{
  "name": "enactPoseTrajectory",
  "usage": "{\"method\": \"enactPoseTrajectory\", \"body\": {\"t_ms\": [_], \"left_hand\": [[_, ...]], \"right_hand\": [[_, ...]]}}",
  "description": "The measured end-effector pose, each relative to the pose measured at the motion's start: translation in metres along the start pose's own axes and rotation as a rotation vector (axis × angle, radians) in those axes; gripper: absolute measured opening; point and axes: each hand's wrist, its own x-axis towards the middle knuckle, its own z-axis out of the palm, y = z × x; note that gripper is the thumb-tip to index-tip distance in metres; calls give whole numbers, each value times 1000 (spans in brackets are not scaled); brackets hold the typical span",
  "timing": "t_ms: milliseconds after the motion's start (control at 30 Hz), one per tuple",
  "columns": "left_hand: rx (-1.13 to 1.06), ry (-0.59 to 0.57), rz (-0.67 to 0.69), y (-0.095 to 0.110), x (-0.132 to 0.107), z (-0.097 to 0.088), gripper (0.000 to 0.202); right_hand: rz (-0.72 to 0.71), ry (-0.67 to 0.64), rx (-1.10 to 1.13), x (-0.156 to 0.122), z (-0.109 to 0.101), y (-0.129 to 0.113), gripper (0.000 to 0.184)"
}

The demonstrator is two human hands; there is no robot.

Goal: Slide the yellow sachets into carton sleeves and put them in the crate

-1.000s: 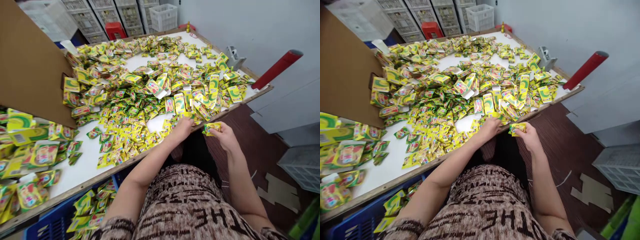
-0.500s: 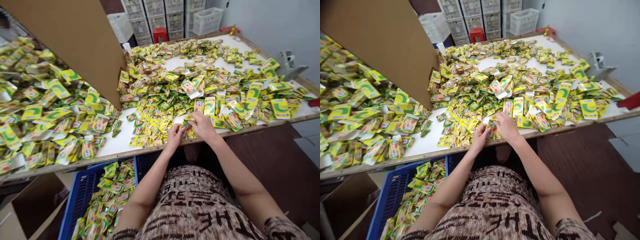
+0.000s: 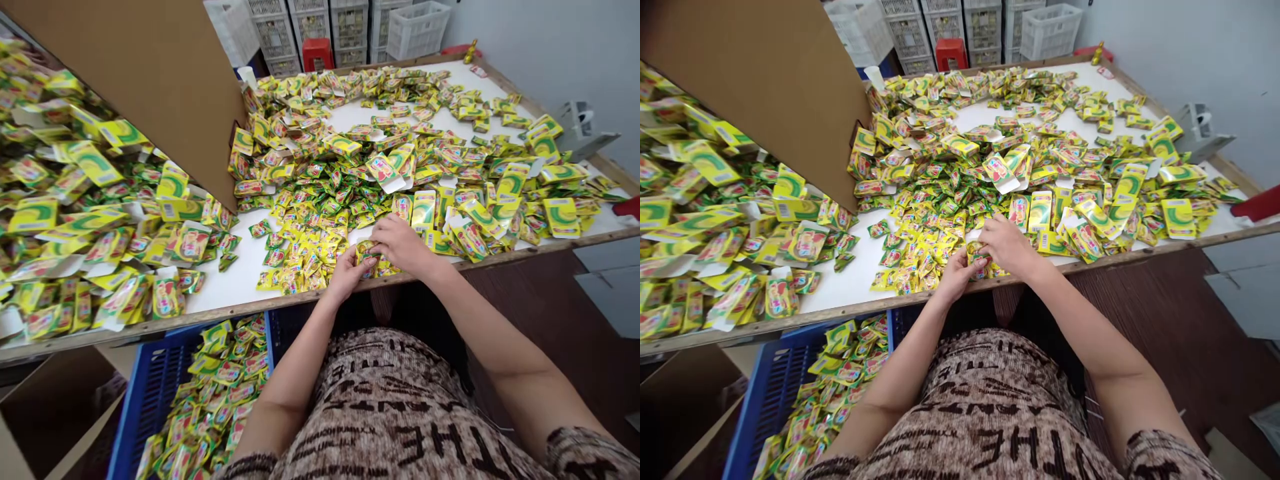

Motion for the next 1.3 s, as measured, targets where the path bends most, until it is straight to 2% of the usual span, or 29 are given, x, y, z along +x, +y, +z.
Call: {"method": "enactPoseTrajectory", "body": {"t_ms": [133,200,267,367,400,467,533,600,700,833,967,1067,1200,1300], "left_hand": [[43,-3,20,0,0,-2,43],[85,-15,14,0,0,-3,43],[122,-12,21,1,-3,-5,44],[126,3,40,6,-10,-7,43],[116,-4,31,9,-13,-7,43],[100,-38,-12,15,-17,-6,39],[87,-41,-50,20,-18,-4,31],[50,45,-49,23,-18,-2,27],[38,225,33,21,-18,-2,27],[194,298,207,13,-20,-3,26],[302,311,258,11,-15,-3,29],[428,262,329,14,-8,-5,26],[636,136,566,16,-2,-16,14],[735,54,685,15,-4,-24,20]], "right_hand": [[-1,-108,-85,-3,11,-9,23],[-13,-108,-4,-5,14,-11,25],[39,37,204,-9,19,-8,24],[311,338,625,-20,30,0,25],[414,364,762,-24,35,1,27],[554,292,977,-32,45,0,32],[581,205,1079,-36,51,-5,32],[543,213,1074,-35,53,-10,30],[484,302,1045,-31,52,-15,27],[506,364,1114,-27,52,-12,24],[566,380,1156,-26,59,-9,30],[571,433,1147,-26,63,-8,27],[483,469,1066,-29,60,-6,20],[354,491,877,-35,59,-2,17]]}}
